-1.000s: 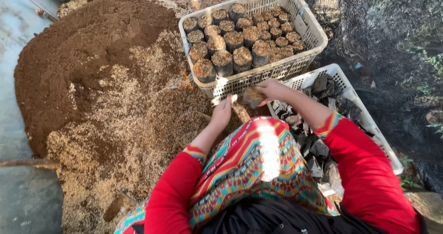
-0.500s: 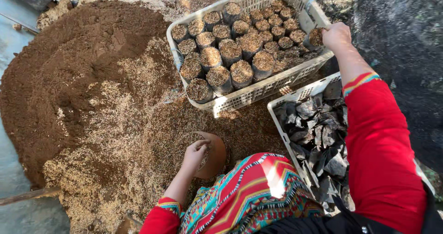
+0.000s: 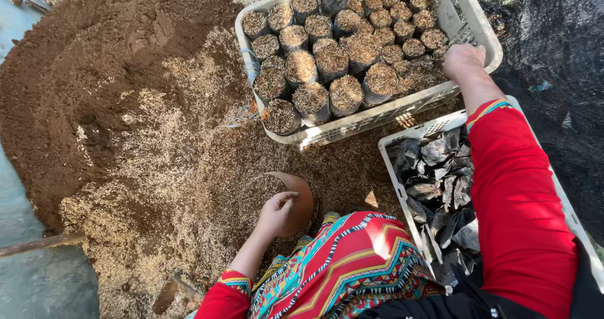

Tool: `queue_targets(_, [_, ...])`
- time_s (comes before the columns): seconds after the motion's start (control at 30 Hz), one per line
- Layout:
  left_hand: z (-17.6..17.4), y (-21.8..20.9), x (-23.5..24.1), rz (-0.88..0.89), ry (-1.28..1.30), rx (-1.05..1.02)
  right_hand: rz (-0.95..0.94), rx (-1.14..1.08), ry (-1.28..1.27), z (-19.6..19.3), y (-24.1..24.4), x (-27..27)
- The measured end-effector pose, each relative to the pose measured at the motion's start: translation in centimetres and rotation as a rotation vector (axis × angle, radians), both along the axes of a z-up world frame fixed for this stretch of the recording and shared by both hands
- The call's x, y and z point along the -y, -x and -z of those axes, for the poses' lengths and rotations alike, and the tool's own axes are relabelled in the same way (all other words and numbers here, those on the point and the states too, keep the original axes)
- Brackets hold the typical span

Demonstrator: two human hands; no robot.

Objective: The person fills small black nursery bags with a soil and sawdust mixture using their hands and a hoe. They pack the material into the bags and place them into a white crate.

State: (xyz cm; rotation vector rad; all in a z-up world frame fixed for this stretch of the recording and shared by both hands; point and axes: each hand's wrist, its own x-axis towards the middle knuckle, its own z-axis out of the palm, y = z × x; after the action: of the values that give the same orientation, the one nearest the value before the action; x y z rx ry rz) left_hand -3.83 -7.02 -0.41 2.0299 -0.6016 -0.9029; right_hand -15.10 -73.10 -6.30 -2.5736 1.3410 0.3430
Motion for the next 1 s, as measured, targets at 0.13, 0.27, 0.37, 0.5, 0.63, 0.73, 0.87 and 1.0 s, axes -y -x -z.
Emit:
queue_targets(0.13, [0.5, 0.5, 0.0, 0.022, 0.009, 0.021, 0.009, -0.098, -0.067, -0.4, 0.0, 0.5])
queue_targets(0.27, [0.5, 1.2, 0.4, 0.033, 0.050, -0.011, -0.049, -0.072, -0.090, -0.9, 0.8, 0.6])
queue_targets(0.37, [-0.1, 1.3, 0.1, 0.085, 0.053, 0.007, -0.122, 0.016, -0.095, -1.2, 1.8, 0.0])
queue_targets(0.5, [-1.3, 0.9, -0.4, 0.078, 0.019, 0.018, -0.082, 0.148, -0.043, -2.8, 3.2, -1.7])
queue_targets(0.63, [-3.2, 0.6, -1.1, 0.053, -0.017, 0.039, -0.057, 0.399, -0.033, -5.8, 5.5, -4.3])
queue_targets(0.73, [-5.0, 0.5, -2.0, 0.035, 0.010, 0.040, 0.041, 0.627, 0.000, -6.7, 9.2, -7.6])
queue_targets(0.87, [-6.3, 0.6, -4.2, -0.040, -0.003, 0.020, 0.085, 0.744, -0.032, -3.5, 16.7, -14.4])
queue_targets(1.0, [-6.5, -0.2, -7.4, 0.027, -0.121, 0.138, 0.171, 0.507, -0.420, 0.6, 20.6, -21.3])
